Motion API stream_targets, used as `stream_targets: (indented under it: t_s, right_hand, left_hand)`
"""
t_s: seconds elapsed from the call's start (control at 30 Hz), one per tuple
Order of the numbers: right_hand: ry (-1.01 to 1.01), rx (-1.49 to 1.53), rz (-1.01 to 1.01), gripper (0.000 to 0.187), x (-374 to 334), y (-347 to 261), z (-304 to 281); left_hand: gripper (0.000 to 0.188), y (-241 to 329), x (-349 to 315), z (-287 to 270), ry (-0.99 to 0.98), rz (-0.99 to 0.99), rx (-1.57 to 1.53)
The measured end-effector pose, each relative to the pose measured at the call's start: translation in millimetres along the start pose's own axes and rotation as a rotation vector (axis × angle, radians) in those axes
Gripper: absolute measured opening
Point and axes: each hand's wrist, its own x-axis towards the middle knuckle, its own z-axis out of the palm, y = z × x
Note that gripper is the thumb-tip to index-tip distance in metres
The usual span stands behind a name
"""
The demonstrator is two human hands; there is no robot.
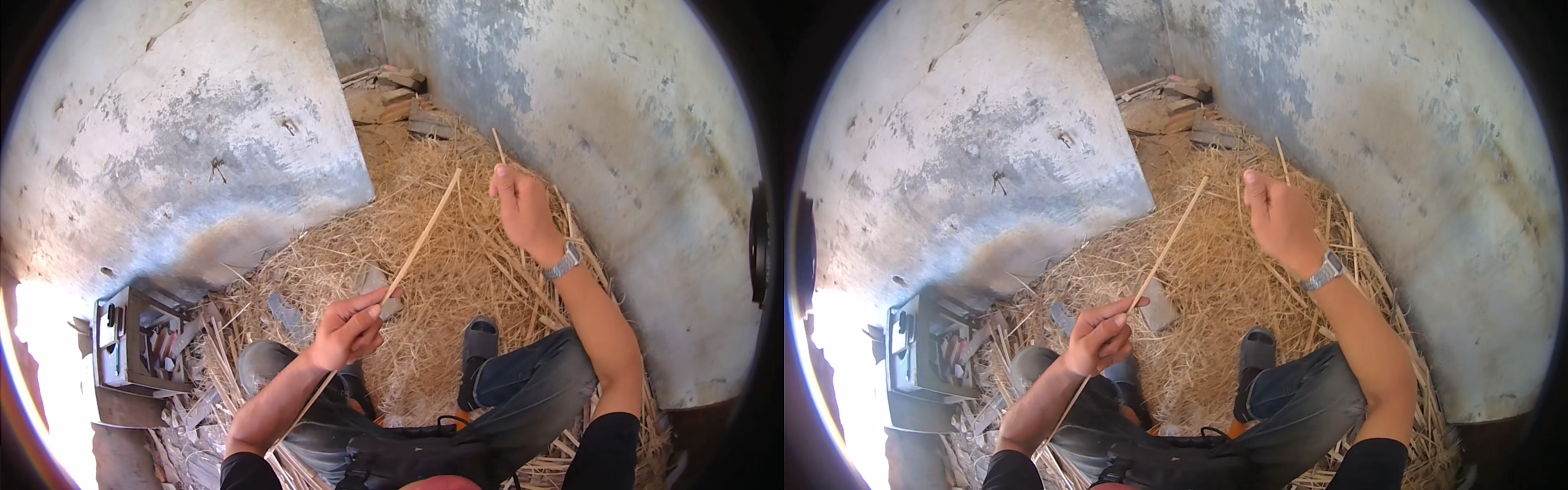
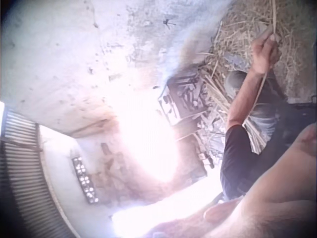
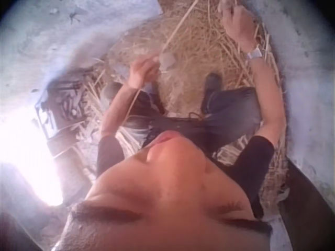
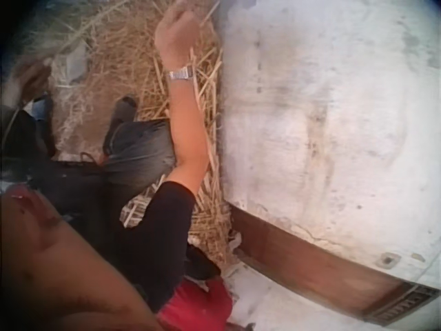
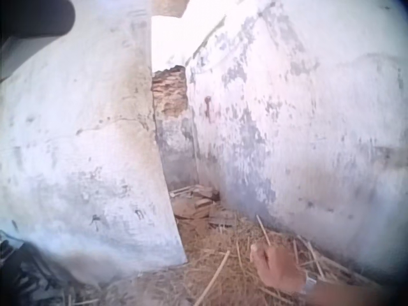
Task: The person uses a small knife to shave and strip layers from a long bamboo stalk while sitting on a straw-covered floor.
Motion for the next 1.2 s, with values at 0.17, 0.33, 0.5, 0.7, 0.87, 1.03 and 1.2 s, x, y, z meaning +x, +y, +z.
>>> stream_targets:
  t_s: [0.17,0.33,0.5,0.7,0.87,1.03,1.2]
  right_hand:
    - [-0.027,0.048,-0.075,0.044,-5.1,-33.2,-1.8]
    - [0.015,0.092,-0.168,0.031,-5.3,-34.7,1.9]
    - [0.065,0.016,-0.183,0.029,-5.3,-27.8,5.0]
    - [-0.046,0.028,-0.254,0.026,-22.3,-45.9,19.7]
    - [-0.238,0.123,-0.384,0.021,-54.0,-75.2,43.5]
    - [-0.009,0.067,-0.214,0.031,-16.5,-62.7,27.7]
    - [0.066,0.029,-0.141,0.033,-19.3,-48.7,25.6]
  left_hand:
    - [0.045,2.8,4.3,0.6,0.0,-0.069,-0.143]
    - [0.046,5.9,6.2,2.6,-0.036,-0.124,-0.244]
    - [0.045,3.1,7.2,8.2,-0.093,-0.133,-0.218]
    - [0.046,0.0,6.0,8.0,-0.04,-0.086,-0.161]
    - [0.045,7.4,8.3,6.1,0.025,-0.062,-0.189]
    - [0.045,12.1,5.4,6.1,-0.026,-0.055,-0.282]
    - [0.045,12.9,0.9,9.6,-0.122,-0.125,-0.307]
